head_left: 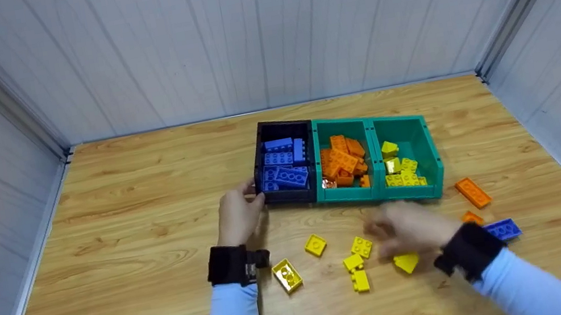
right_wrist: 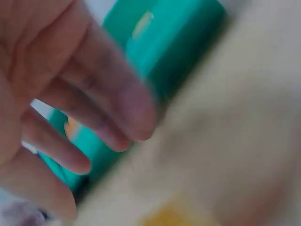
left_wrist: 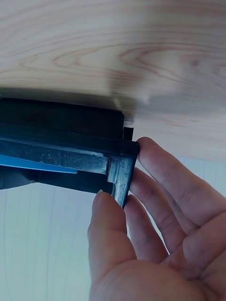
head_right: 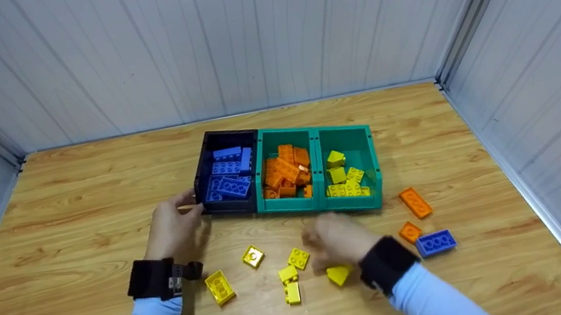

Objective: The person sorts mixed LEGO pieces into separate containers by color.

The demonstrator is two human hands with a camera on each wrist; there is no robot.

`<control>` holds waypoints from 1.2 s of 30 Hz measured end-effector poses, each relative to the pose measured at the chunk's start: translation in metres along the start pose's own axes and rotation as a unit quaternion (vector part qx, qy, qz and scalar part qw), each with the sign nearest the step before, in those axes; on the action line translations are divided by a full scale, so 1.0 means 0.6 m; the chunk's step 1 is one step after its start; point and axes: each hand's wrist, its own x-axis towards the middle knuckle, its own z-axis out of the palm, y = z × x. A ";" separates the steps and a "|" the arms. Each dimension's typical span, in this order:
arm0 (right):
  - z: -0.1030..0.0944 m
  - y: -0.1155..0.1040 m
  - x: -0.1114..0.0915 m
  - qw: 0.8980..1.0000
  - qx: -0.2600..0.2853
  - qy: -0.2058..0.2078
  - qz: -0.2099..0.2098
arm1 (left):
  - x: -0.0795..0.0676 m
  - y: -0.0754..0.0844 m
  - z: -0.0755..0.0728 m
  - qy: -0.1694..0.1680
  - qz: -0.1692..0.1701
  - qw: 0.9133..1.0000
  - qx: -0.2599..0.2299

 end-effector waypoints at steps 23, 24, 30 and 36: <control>-0.030 0.023 -0.046 0.992 -0.021 0.122 -0.013 | 0.000 -0.003 -0.002 -0.007 -0.001 1.000 -0.007; -0.046 0.029 -0.039 0.989 -0.028 0.143 -0.012 | -0.001 -0.003 -0.002 -0.006 -0.002 1.000 -0.006; -0.123 0.070 0.022 0.986 -0.045 0.150 0.051 | -0.001 -0.001 -0.005 -0.008 -0.013 1.000 0.003; -0.140 0.098 0.075 0.987 -0.090 0.099 0.087 | -0.002 0.003 -0.003 -0.011 -0.012 1.000 0.007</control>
